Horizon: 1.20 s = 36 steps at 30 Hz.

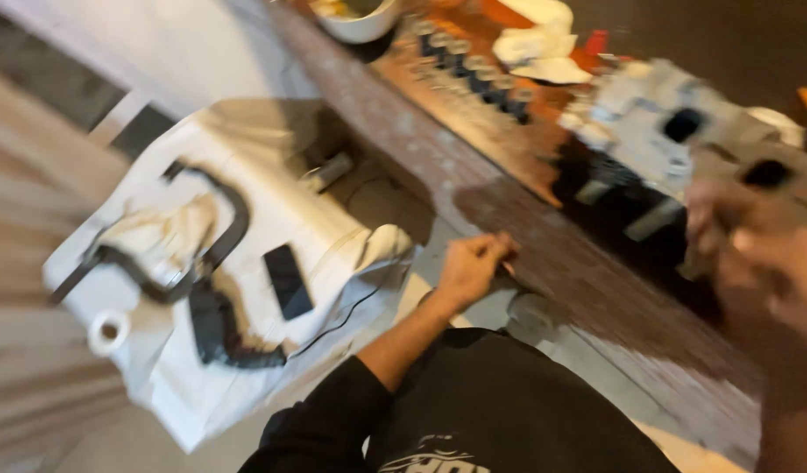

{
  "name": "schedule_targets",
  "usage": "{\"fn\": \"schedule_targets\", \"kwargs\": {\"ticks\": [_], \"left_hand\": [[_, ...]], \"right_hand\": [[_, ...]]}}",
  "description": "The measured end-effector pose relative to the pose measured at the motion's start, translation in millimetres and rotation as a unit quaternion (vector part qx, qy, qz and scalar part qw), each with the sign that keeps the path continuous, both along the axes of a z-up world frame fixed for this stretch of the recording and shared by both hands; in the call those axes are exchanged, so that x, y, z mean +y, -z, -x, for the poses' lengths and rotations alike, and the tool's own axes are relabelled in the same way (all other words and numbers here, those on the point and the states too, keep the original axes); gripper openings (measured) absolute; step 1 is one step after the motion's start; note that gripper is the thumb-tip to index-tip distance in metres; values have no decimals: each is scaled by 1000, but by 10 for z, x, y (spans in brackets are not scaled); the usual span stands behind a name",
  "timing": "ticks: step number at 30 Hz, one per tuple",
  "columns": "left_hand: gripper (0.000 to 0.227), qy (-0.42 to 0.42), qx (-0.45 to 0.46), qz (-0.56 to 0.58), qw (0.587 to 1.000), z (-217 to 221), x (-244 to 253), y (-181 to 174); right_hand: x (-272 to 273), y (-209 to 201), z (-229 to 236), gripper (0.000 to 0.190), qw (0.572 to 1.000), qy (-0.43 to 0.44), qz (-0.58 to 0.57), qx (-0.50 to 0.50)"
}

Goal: The person sits on the floor at a workbench and cuts a clear plastic sheet into pieces using scissors, setting the cut pieces aside. They then pick up small valve spring components from the bench, handle them one at a time, and reach for a power drill on a nearby chair.

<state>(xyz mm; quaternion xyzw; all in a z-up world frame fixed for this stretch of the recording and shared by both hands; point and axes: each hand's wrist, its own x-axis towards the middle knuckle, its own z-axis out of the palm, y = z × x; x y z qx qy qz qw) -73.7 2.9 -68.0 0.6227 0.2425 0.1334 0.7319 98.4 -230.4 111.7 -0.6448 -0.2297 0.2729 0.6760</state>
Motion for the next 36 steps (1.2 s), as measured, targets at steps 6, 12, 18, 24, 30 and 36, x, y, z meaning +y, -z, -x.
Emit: {"fn": "schedule_targets", "kwargs": {"ticks": [6, 12, 18, 24, 30, 36], "left_hand": [[71, 457, -52, -14, 888, 1475, -39, 24], [68, 129, 352, -149, 915, 2618, 390, -22], [52, -488, 482, -158, 710, 4073, 1072, 909], [77, -560, 437, -265, 652, 4252, 1546, 1082], [34, -497, 377, -383, 682, 4127, 2184, 763], [36, -282, 390, -501, 719, 3636, 3174, 646]], "right_hand": [[64, 818, 364, 34, 971, -15, 108, 212], [526, 549, 738, 38, 988, -29, 143, 47], [577, 811, 735, 17, 986, -33, 156, -37], [767, 786, 765, 25, 957, -39, 270, -98], [465, 1746, 192, 35, 966, -78, 232, -80], [589, 2017, 544, 15, 959, -55, 240, -143]]}}
